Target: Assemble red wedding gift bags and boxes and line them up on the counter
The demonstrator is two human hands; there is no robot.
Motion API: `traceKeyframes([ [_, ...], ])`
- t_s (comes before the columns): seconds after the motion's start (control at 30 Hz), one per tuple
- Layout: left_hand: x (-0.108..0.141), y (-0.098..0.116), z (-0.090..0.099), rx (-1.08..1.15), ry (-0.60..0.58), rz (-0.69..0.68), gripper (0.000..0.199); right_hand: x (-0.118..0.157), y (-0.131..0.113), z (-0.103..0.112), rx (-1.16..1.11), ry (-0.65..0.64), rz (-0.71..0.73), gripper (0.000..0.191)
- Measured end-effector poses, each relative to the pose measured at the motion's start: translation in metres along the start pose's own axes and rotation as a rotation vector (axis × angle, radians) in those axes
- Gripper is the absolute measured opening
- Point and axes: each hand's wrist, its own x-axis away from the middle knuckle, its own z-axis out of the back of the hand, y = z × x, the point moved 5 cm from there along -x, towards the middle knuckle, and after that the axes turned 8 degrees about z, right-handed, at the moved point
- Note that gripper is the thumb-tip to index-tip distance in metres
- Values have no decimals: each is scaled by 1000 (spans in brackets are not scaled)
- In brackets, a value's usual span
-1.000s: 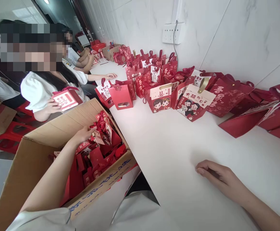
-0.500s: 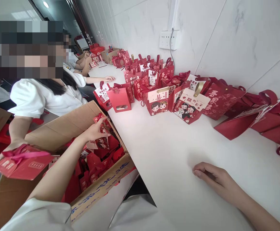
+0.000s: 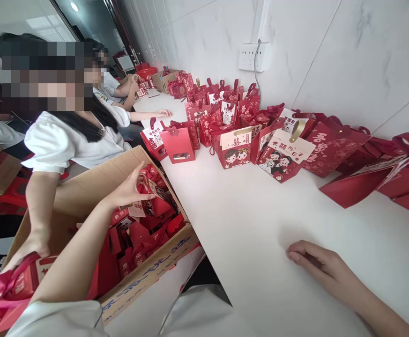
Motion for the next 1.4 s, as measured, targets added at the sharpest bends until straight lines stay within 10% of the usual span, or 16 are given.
traceKeyframes([
  [0.2, 10, 0, -7, 30, 110, -14, 125, 1, 6, -1, 5, 4, 2, 23],
  [0.4, 20, 4, -49, 71, -98, -35, 127, 0, 1, 0, 23, 20, 9, 24],
  [0.5, 21, -6, -27, 136, -110, 28, 101, 0, 0, 1, 32, 27, 22, 26],
  [0.67, 16, -61, 17, -84, 286, 430, 66, 1, 3, 1, 51, 23, 33, 28],
  [0.93, 36, -91, -26, 79, -32, 779, 36, 2, 5, 1, 60, 23, 33, 27],
  [1.4, 19, -55, -24, 73, -117, 718, 13, 2, 1, 3, 73, 37, 47, 28],
])
